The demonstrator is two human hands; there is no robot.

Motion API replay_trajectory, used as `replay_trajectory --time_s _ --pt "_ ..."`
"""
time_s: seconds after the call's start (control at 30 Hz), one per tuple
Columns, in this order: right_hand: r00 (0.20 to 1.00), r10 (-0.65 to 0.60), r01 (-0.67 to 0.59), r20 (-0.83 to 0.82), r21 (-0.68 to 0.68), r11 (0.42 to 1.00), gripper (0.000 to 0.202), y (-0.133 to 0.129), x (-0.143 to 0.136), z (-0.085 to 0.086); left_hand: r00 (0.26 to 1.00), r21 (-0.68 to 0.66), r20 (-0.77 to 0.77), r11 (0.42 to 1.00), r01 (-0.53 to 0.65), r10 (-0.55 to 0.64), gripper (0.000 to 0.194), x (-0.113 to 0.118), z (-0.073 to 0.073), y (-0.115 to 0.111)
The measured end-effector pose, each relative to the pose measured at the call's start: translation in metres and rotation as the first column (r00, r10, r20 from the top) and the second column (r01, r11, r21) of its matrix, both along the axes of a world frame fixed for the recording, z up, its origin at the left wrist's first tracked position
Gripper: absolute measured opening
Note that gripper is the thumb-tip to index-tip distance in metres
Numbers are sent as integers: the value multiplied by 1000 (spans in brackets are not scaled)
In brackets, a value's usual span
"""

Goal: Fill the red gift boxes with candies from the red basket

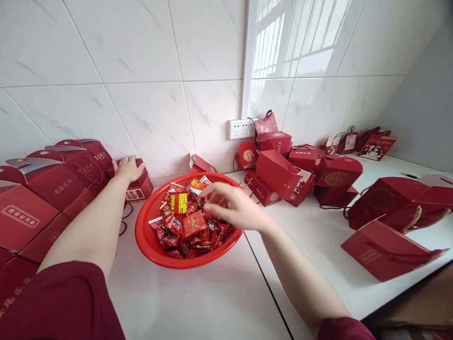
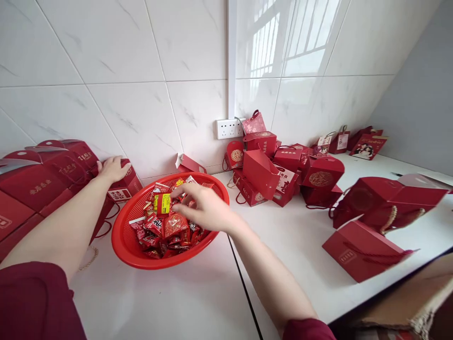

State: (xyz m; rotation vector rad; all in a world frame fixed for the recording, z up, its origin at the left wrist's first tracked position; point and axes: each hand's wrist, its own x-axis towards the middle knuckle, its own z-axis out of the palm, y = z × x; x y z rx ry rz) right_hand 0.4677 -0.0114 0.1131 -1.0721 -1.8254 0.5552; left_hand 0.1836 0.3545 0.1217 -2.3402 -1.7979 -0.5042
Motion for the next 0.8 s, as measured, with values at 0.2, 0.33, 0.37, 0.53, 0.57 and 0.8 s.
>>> replay_trajectory --time_s 0.2,0.33,0.37,0.53,0.57,0.8 --pt "682 -730 724 -51 190 663 23 -30 94 16 982 169 92 974 150 -167 60 37 11 -64" --pt "360 -925 925 124 84 371 44 -41 151 -5 844 -139 130 834 534 -520 59 59 11 -166" --pt "364 -905 927 220 9 375 59 -41 161 -11 829 -207 117 803 558 -546 57 63 8 -197" --pt "474 -777 878 415 -160 450 67 -31 177 -31 666 -512 86 540 668 -741 64 82 -27 -321" --pt "471 -778 879 415 -140 456 60 -28 175 -30 640 -511 98 513 689 -762 64 86 -35 -333" --pt "406 -803 869 436 89 487 41 -19 136 -10 660 -542 122 507 670 -741 50 99 -46 -343"
